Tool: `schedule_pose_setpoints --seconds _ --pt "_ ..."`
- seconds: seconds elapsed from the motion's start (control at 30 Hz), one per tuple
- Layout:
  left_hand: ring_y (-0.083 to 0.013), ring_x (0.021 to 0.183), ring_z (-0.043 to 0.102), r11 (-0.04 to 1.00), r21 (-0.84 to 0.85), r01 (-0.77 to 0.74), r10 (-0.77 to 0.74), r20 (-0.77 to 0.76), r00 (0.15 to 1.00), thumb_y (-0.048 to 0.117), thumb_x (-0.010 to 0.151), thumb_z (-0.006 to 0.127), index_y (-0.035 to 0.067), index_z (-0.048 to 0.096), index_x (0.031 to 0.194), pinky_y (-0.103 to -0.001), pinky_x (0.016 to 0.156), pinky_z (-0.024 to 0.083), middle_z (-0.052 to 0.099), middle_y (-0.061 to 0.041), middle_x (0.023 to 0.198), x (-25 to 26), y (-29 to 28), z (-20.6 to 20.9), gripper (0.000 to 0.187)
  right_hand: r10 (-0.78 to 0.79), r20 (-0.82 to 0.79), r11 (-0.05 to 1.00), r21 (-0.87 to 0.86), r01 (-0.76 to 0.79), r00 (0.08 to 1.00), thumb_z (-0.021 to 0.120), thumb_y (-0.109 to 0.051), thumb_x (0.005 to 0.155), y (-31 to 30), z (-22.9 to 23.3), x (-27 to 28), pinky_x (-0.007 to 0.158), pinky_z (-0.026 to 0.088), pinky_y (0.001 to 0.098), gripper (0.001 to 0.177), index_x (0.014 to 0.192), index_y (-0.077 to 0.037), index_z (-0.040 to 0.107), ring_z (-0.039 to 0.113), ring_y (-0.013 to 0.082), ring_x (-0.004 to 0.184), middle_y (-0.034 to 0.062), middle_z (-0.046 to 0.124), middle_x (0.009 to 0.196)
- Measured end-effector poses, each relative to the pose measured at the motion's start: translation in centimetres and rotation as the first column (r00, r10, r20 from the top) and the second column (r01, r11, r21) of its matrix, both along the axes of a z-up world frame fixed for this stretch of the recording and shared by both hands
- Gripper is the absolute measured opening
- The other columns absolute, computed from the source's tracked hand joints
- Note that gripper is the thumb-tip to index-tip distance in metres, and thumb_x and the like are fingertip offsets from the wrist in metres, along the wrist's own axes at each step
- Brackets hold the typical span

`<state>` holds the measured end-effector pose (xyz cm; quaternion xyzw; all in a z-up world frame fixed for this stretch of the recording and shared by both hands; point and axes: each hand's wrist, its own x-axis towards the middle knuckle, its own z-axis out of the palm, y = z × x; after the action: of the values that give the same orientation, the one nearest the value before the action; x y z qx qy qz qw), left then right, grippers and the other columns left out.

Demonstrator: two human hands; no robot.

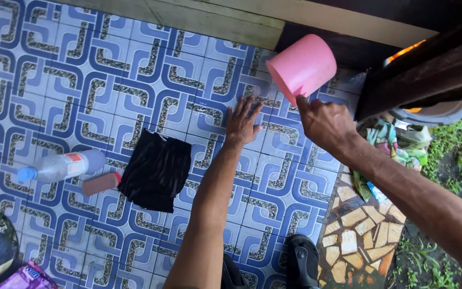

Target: Washing a black item of clothing in a bucket, wringing it out, and spreading it on a tiled surface.

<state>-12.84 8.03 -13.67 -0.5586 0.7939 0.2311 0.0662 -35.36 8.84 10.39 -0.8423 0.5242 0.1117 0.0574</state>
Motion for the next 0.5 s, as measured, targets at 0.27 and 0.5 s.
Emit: schedule_pose_setpoints --seconds 0.27,0.5 --pt "-0.0387 0.155 0.007 0.948 0.021 -0.318 0.31 0.18 0.934 0.056 0.087 0.072 0.034 0.023 0.162 -0.068 0.122 0.01 0.011 -0.007 0.171 7.7 0.7 3.3 0.092 0.259 0.059 0.961 -0.113 -0.251 0.964 0.049 -0.008 0.098 0.4 -1.7 6.9 0.043 0.057 0.0401 0.026 0.121 0.003 0.053 0.071 0.0282 0.061 0.0138 0.069 0.073" --pt "-0.044 0.157 0.01 0.865 -0.14 -0.482 0.501 0.273 0.821 0.048 0.089 0.073 0.009 0.046 0.149 -0.059 0.125 0.009 0.022 -0.021 0.168 13.9 1.5 3.7 0.077 0.266 0.031 0.963 -0.062 -0.264 0.964 0.052 -0.009 0.101 -2.4 -0.9 10.1 0.05 0.059 0.0426 0.019 0.116 0.001 0.056 0.071 0.0285 0.062 0.0131 0.07 0.074"
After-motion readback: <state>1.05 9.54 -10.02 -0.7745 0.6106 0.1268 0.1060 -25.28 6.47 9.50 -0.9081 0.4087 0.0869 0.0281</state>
